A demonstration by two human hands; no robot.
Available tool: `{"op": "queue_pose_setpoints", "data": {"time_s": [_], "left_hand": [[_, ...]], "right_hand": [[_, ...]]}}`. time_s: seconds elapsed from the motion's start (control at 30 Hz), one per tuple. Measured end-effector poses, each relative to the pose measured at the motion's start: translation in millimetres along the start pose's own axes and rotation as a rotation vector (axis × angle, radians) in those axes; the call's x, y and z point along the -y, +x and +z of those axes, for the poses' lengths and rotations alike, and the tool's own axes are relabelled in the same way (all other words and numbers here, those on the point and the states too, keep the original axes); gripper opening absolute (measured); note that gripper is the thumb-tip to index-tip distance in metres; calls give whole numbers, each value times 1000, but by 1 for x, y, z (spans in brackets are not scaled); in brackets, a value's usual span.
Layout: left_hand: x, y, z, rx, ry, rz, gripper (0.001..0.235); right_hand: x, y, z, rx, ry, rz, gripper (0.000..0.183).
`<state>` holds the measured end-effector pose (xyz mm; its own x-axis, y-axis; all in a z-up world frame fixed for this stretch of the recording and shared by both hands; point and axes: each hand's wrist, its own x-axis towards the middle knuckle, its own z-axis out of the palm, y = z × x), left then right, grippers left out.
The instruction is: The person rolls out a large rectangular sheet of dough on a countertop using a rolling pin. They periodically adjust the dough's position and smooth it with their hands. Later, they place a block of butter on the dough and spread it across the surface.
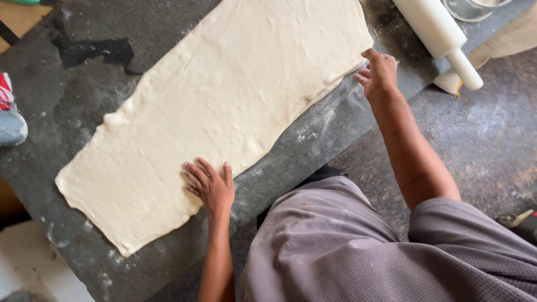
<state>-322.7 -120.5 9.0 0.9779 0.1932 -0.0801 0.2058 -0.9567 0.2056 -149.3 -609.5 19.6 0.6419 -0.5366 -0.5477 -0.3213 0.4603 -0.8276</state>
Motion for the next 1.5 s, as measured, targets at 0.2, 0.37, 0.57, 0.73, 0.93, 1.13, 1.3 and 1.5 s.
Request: {"op": "queue_pose_setpoints", "data": {"time_s": [0.2,0.37,0.57,0.73,0.93,1.13,1.3,1.5], "left_hand": [[-75,-49,0,-244,-499,-178,73],[-103,-59,3,-374,-982,-791,75],[-57,-23,25,-601,-1410,-1160,71],[-16,-15,53,-621,-1807,-1273,25],[-38,-13,54,-529,-1627,-1278,42],[-112,17,20,-742,-1560,-998,95],[-116,2,-5,-655,-1767,-1159,98],[-95,-42,20,-628,-1786,-1029,85]], "right_hand": [[-1,34,-9,53,-45,84,47],[3,45,-9,157,-208,3,34],[-3,52,8,97,-138,-53,25],[-2,52,20,65,-106,89,29],[-9,45,30,220,-50,34,41],[2,24,51,343,-253,-307,63],[28,1,9,494,71,12,71],[9,14,-45,709,239,-38,69]]}}
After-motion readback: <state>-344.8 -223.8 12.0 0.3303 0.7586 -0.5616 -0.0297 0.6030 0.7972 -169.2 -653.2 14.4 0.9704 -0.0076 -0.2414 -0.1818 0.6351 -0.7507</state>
